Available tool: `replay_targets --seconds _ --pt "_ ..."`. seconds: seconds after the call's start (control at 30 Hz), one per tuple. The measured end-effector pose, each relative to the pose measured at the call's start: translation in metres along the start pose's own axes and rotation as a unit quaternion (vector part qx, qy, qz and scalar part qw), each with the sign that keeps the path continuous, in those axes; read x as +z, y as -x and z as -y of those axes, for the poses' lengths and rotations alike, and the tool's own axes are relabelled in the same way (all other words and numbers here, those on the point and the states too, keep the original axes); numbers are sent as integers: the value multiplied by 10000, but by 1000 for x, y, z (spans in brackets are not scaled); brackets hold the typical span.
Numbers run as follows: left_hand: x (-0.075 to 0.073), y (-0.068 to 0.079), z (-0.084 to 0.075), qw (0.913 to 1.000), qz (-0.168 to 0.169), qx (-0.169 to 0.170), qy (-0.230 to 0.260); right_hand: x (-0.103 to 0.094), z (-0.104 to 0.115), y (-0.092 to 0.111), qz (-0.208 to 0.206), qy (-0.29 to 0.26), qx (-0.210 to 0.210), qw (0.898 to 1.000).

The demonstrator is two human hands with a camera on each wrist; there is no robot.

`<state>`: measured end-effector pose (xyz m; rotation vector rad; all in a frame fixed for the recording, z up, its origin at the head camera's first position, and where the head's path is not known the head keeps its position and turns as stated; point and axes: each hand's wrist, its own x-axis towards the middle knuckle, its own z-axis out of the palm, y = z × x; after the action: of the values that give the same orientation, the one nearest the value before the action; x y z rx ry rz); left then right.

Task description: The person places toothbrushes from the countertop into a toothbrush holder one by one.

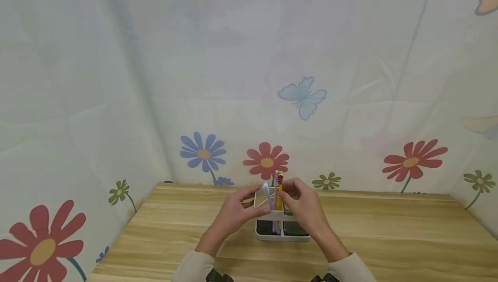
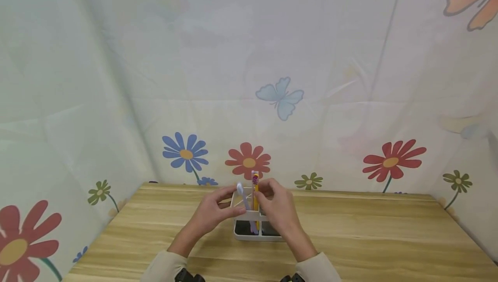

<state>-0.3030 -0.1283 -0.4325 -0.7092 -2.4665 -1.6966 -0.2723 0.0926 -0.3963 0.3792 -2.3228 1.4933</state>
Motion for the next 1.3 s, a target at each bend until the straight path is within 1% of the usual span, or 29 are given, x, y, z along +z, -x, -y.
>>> replay_targets --seconds 0.27,0.47,0.6,0.77,1.1,1.2,1.3 --pt "-1 1 -1 10000 -4 24 31 0 0 1 4 111 -20 9999" --pt "-1 1 0 10000 13 39 50 0 -1 1 42 159 62 9998" --pt "-1 1 1 10000 16 67 42 0 -1 0 85 34 68 9999" --pt "-1 2 1 10000 -25 2 -10 -1 -1 0 137 -138 107 9998" --pt "-1 2 2 10000 -36 21 0 -8 -1 0 288 -249 356 9986" --pt "-1 2 2 10000 -27 -6 0 -12 -2 -1 312 -202 375 9986" --pt "0 2 2 10000 -17 19 -29 -19 -3 -2 275 -71 295 9992"
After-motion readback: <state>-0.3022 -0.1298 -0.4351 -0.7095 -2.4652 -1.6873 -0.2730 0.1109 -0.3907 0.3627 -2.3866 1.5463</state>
